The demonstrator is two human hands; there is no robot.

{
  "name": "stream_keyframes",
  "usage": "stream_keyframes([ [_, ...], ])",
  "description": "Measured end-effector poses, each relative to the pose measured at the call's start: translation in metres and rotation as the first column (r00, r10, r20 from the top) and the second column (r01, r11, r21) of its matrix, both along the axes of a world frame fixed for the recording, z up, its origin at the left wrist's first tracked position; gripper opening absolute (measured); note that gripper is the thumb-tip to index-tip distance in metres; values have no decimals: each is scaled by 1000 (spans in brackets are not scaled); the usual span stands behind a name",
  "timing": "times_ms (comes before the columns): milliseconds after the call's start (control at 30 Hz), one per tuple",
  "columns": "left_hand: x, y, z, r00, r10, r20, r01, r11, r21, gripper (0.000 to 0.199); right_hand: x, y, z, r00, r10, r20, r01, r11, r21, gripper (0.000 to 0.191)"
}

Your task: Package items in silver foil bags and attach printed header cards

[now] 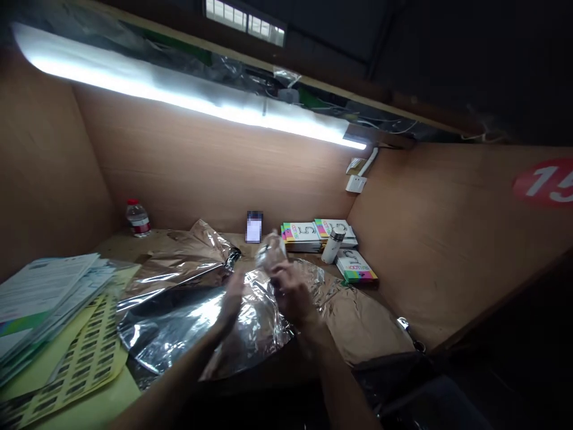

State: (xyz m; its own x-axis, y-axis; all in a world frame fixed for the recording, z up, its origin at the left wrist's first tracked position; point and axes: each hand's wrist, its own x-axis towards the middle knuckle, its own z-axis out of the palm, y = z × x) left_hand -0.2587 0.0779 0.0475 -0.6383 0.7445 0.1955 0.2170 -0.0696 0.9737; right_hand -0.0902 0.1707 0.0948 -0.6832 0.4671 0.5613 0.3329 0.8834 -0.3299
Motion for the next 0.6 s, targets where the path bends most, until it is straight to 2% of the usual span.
stream_keyframes([
  [33,-21,-20,10,993,117,-8,-116,993,20,61,-13,-24,-3,990,118,81,-122,991,49,34],
  [67,-40,-42,18,971,236,-38,-234,970,63,58,-26,-47,-9,968,180,175,-198,976,88,36],
  [100,-56,-64,22,924,346,-160,-326,935,136,56,-39,-68,-18,939,207,274,-245,963,111,36],
  [133,-68,-85,22,883,376,-280,-343,926,161,55,-51,-87,-27,905,231,357,-289,950,118,36],
  [200,-79,-119,9,859,194,-474,-207,978,23,54,-72,-113,-43,825,314,470,-387,920,65,43],
  [233,-80,-130,-2,853,50,-520,-119,988,-100,54,-78,-120,-49,776,386,498,-450,893,10,47],
  [267,-79,-138,-16,838,-83,-540,-47,973,-224,56,-82,-122,-51,729,460,507,-508,860,-51,49],
  [300,-77,-142,-29,812,-172,-558,-20,947,-321,59,-82,-120,-51,704,511,494,-540,836,-95,47],
  [333,-74,-145,-42,774,-222,-592,-34,920,-390,60,-80,-114,-50,723,512,464,-528,843,-106,44],
  [367,-72,-146,-53,725,-249,-642,-77,897,-435,61,-76,-105,-47,779,459,428,-469,879,-89,41],
  [433,-68,-147,-66,610,-286,-739,-184,856,-483,60,-66,-81,-42,889,261,376,-264,963,-45,43],
  [500,-67,-148,-69,519,-334,-786,-242,825,-511,61,-60,-53,-40,892,166,420,-152,986,-67,47],
  [600,-67,-151,-66,471,-387,-792,-251,802,-542,63,-71,-8,-36,845,204,494,-155,978,-138,36],
])
